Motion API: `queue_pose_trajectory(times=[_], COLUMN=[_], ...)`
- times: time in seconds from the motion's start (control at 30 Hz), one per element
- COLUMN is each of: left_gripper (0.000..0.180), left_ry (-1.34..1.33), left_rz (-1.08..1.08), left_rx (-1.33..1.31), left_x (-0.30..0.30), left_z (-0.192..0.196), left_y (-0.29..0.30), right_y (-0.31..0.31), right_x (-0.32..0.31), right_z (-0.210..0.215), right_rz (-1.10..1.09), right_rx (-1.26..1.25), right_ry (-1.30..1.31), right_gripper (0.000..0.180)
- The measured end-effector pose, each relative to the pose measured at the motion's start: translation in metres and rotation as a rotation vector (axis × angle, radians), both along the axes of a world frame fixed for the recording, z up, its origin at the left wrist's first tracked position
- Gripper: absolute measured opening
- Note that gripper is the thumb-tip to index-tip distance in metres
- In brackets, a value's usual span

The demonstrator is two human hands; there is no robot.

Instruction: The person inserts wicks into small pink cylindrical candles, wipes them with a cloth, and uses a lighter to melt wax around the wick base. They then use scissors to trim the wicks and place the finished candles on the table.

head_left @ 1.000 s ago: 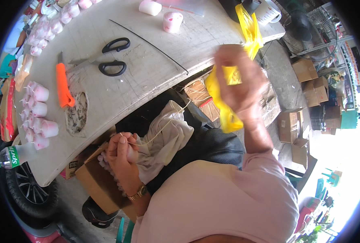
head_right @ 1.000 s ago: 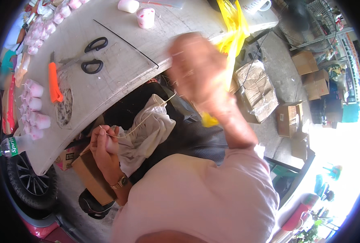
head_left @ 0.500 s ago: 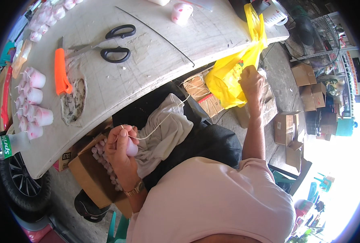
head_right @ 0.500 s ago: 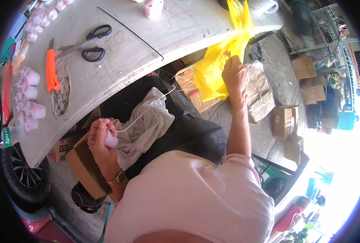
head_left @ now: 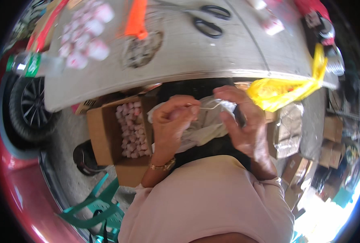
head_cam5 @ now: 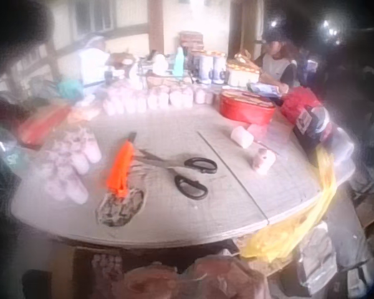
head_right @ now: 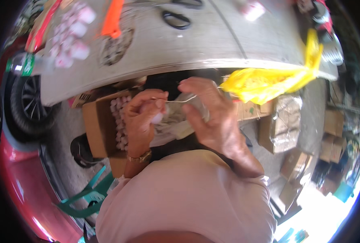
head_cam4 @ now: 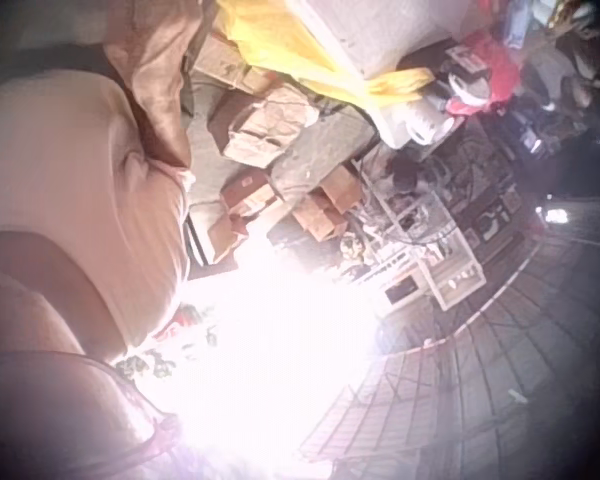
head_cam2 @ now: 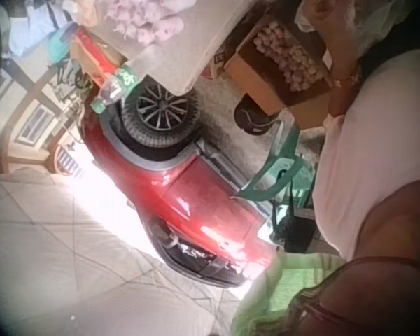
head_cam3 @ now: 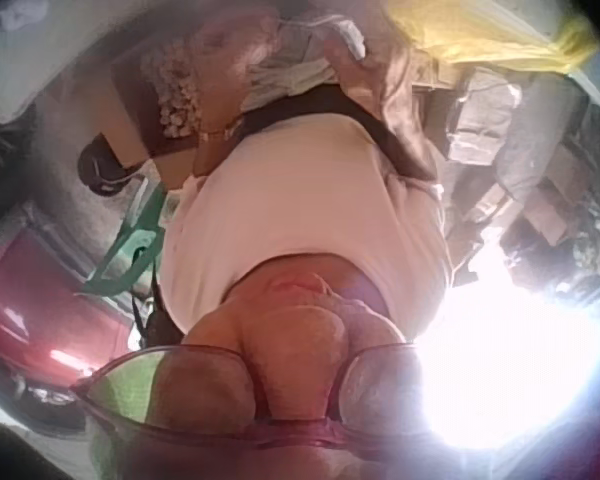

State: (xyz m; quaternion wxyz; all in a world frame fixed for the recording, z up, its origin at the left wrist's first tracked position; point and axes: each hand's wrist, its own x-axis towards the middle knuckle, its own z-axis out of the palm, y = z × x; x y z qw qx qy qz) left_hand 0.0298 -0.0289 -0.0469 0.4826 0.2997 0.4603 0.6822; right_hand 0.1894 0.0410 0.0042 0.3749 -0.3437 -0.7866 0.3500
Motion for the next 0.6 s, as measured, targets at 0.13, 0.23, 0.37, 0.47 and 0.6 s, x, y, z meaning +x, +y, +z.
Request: queue_pose_trajectory(times=[0.13, 0.23, 0.37, 0.47, 0.6], left_gripper=[0.011, 0.014, 0.025, 0.029, 0.03], left_ry=[-0.142, -0.265, -0.818, -1.057, -1.216], left_rz=[0.075, 0.035, -0.077, -0.064, 0.026], left_rx=[0.06, 0.085, 0.161, 0.275, 0.3], left_x=[-0.008, -0.016, -0.021, -0.021, -0.02], left_z=[0.003, 0.002, 0.001, 0.0, 0.001], left_y=[-0.007, -0.012, -0.01, -0.005, -0.003], right_y=[-0.005, -0.006, -0.01, -0.015, -0.019], right_x=[-0.04, -0.045, -0.044, -0.043, -0.045], right_z=[-0.017, -0.016, -0.008, -0.007, -0.01], right_rz=[0.176, 0.166, 0.13, 0.084, 0.061], right_rx=[-0.225, -0.225, -0.089, 0.039, 0.161], right_ry=[0.056, 0.061, -0.021, -0.051, -0.042], right_gripper=[0.02, 0.015, 0.012, 0.014, 0.018])
